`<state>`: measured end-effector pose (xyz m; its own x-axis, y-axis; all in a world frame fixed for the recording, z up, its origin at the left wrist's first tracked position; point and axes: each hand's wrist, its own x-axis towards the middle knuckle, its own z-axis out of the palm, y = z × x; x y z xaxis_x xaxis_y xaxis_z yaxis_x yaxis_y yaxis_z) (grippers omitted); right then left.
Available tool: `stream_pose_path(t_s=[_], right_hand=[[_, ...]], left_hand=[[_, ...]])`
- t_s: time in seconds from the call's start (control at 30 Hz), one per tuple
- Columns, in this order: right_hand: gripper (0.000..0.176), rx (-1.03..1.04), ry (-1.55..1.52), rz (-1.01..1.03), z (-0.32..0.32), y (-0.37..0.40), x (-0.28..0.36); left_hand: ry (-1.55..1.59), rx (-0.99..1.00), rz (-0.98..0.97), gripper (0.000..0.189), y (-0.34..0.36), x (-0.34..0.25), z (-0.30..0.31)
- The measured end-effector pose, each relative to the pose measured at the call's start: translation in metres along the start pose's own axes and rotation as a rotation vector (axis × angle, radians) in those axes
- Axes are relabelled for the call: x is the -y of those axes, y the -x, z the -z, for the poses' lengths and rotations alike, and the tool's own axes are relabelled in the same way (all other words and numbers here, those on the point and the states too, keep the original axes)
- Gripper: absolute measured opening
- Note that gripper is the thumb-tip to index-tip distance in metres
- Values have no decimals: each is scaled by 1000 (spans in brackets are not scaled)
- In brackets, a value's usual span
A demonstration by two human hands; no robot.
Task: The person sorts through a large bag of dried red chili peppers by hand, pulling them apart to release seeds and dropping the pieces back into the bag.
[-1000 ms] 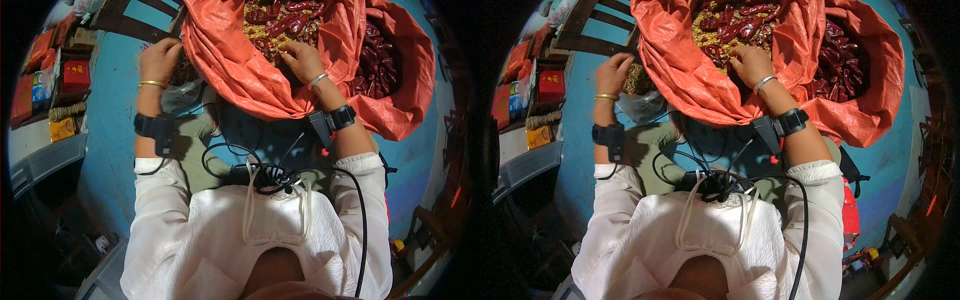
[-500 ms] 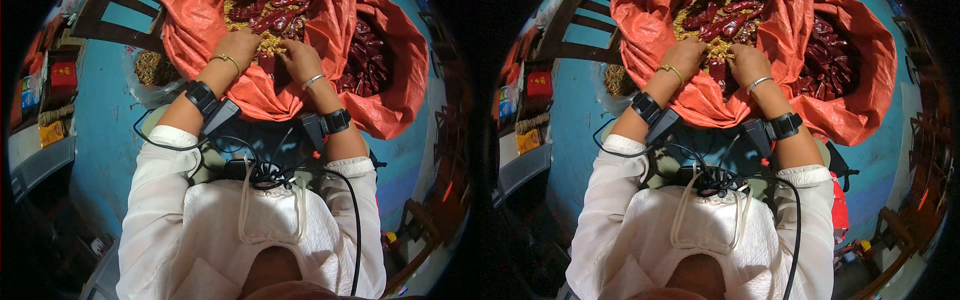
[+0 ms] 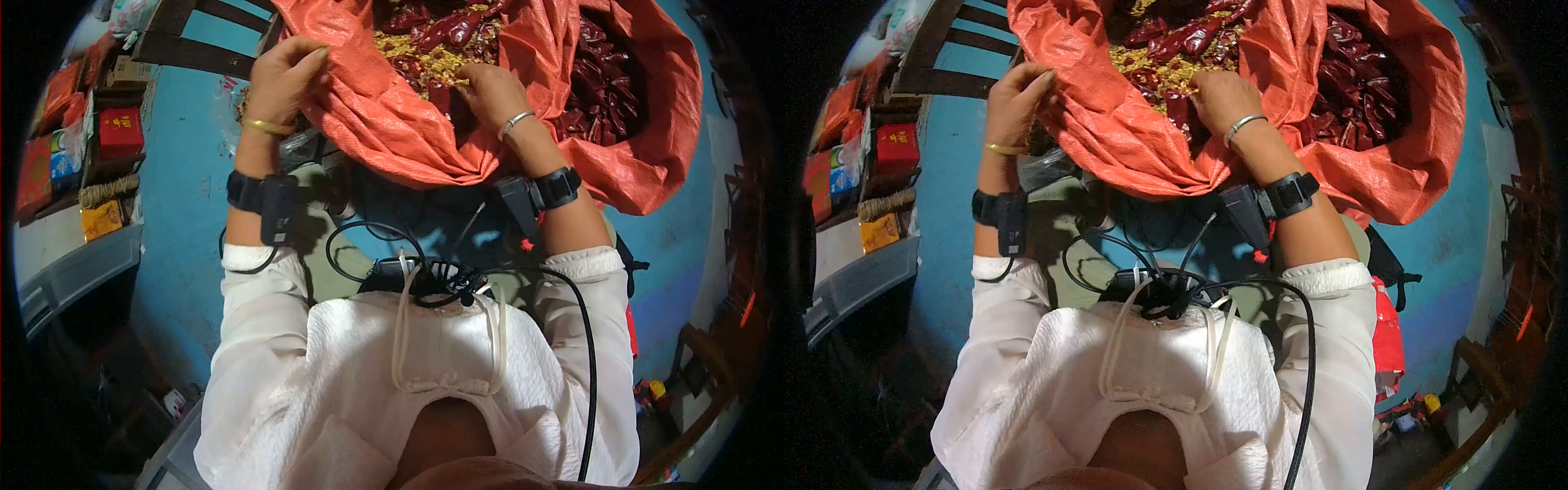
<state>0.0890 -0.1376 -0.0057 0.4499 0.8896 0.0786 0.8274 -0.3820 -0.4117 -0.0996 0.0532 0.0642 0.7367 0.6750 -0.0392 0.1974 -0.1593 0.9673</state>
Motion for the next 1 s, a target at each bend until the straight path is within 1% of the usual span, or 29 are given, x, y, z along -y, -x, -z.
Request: stream_pose_path(t_s=[0.03, 0.1, 0.13, 0.17, 0.2, 0.23, 0.3, 0.33, 0.37, 0.43, 0.5, 0.57, 0.63, 0.67, 0.7, 0.77, 0.8, 0.83, 0.87, 0.9, 0.93, 0.97, 1.0], right_hand=[[16, 16, -41, 22, -2, -1, 3], [15, 30, -81, 49, -7, -3, 9], [15, 49, -115, 92, -11, -4, 12], [16, 69, -150, 134, -13, -5, 15], [19, 137, -149, 120, -11, -5, 21], [19, 135, -149, 123, -15, -6, 23], [21, 216, -213, 196, -27, -7, 25], [23, 318, -199, 161, -30, -10, 26], [23, 318, -195, 155, -30, -11, 27], [24, 439, -315, 206, -27, -10, 30], [25, 466, -365, 189, -32, -9, 29], [25, 456, -318, 191, -38, -8, 27], [25, 459, -276, 182, -26, -11, 32], [24, 481, -173, 139, -24, -13, 32], [24, 503, -72, 96, -21, -14, 32], [24, 514, -42, 71, -12, -17, 30], [24, 428, -69, 90, -12, -18, 25], [25, 344, -98, 107, -12, -18, 21], [25, 254, -107, 88, -12, -17, 17], [25, 254, -109, 86, -11, -18, 13], [23, 167, -115, 86, -8, -19, 8], [22, 79, -123, 88, -6, -21, 3], [19, 37, -94, 89, -2, -23, 0]], left_hand=[[-5, -5, -4, 13, 2, 6, 17], [-154, -81, 106, 16, 5, 20, 49], [-155, -85, 102, 16, 5, 32, 65], [-527, -155, 98, 17, 2, 47, 81], [-899, -225, 93, 19, 2, 48, 86], [-900, -228, 92, 19, 1, 50, 88], [-1330, -289, 15, 21, 1, 52, 82], [-1257, -268, -33, 19, 2, 39, 67], [-1252, -264, -36, 19, 2, 26, 49], [-1030, -310, -341, 19, 5, 5, 12], [-915, -291, -638, 15, 4, 1, -20], [-790, -101, -744, 13, 2, -8, -50], [-715, 85, -774, 14, -11, -2, -74], [-718, 184, -785, 13, -17, 1, -83], [-715, 187, -787, 13, -22, 4, -90], [-864, 321, -724, 13, -30, 12, -100], [-895, 334, -639, 15, -35, 17, -103], [-895, 338, -643, 15, -39, 22, -103], [-946, 299, -575, 16, -42, 26, -102], [-998, 259, -504, 17, -44, 26, -99], [-1052, 253, -398, 22, -45, 24, -95], [-1054, 252, -395, 22, -45, 22, -90], [-1169, 223, -277, 24, -45, 20, -85]])
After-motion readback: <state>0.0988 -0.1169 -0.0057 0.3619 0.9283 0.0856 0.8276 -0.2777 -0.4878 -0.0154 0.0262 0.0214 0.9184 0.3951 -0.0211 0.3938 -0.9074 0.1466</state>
